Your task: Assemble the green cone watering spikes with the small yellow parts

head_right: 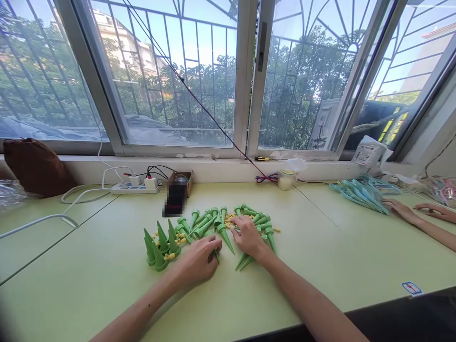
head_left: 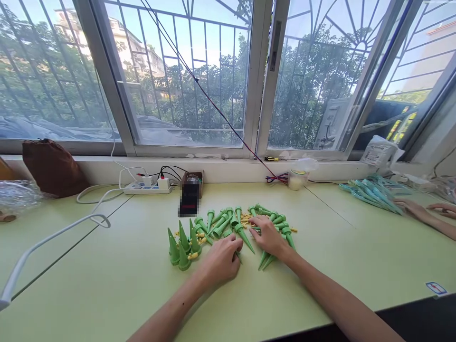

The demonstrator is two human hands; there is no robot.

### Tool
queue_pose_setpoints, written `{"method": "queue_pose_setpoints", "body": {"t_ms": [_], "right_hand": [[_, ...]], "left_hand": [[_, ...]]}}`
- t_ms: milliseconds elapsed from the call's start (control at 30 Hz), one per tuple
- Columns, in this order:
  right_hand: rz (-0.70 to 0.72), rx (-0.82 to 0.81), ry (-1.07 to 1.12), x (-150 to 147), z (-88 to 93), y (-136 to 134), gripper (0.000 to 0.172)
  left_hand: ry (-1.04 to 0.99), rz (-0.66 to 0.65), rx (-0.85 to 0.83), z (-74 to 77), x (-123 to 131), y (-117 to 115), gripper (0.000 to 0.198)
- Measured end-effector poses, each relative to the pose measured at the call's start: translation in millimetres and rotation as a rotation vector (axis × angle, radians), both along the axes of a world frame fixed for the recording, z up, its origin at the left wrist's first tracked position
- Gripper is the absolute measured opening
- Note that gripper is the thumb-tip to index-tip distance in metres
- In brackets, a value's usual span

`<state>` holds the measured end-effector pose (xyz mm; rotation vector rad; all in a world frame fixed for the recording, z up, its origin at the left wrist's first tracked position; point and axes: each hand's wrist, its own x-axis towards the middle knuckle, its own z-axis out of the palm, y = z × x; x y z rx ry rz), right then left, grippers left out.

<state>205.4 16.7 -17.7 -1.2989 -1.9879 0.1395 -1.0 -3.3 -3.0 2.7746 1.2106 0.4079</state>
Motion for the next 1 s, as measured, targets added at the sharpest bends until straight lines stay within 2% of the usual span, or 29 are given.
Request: {"method": "queue_pose_setpoints", "body": {"t_ms": [167, 433, 600, 733, 867, 1000], "right_hand": [[-0.006, -0.061, -0.054, -1, 1.7, -2, 0.025], [-0.021, -0.106, -0.137, 2, -0.1, -1, 0.027], [0.006, -0.108, -0.158, 2, -0.7, -2, 0.027], [0.017, -0.110, -0.165, 2, 0.2, -2, 0.026], [0.012, -0.110, -0.152, 2, 0.4, -3, 0.025], [0.013, -0.096, -0.131, 2, -0.5, -3, 0.027]], "left_hand": [[-0.015, -0.053, 0.006, 0.1, 1, -4, 0.016], [-0.031, -0.122, 0.004, 10.3, 2, -10, 0.018], [-0.131, -0.116, -0.026, 10.1, 4, -9, 0.013], [-0.268, -0.139, -0.043, 8.7, 6, -5, 0.023], [-0.541, -0.056, -0.069, 8.3, 8, -1, 0.028], [-0.702, 0.075, -0.242, 4.4, 10, 4, 0.029]]}}
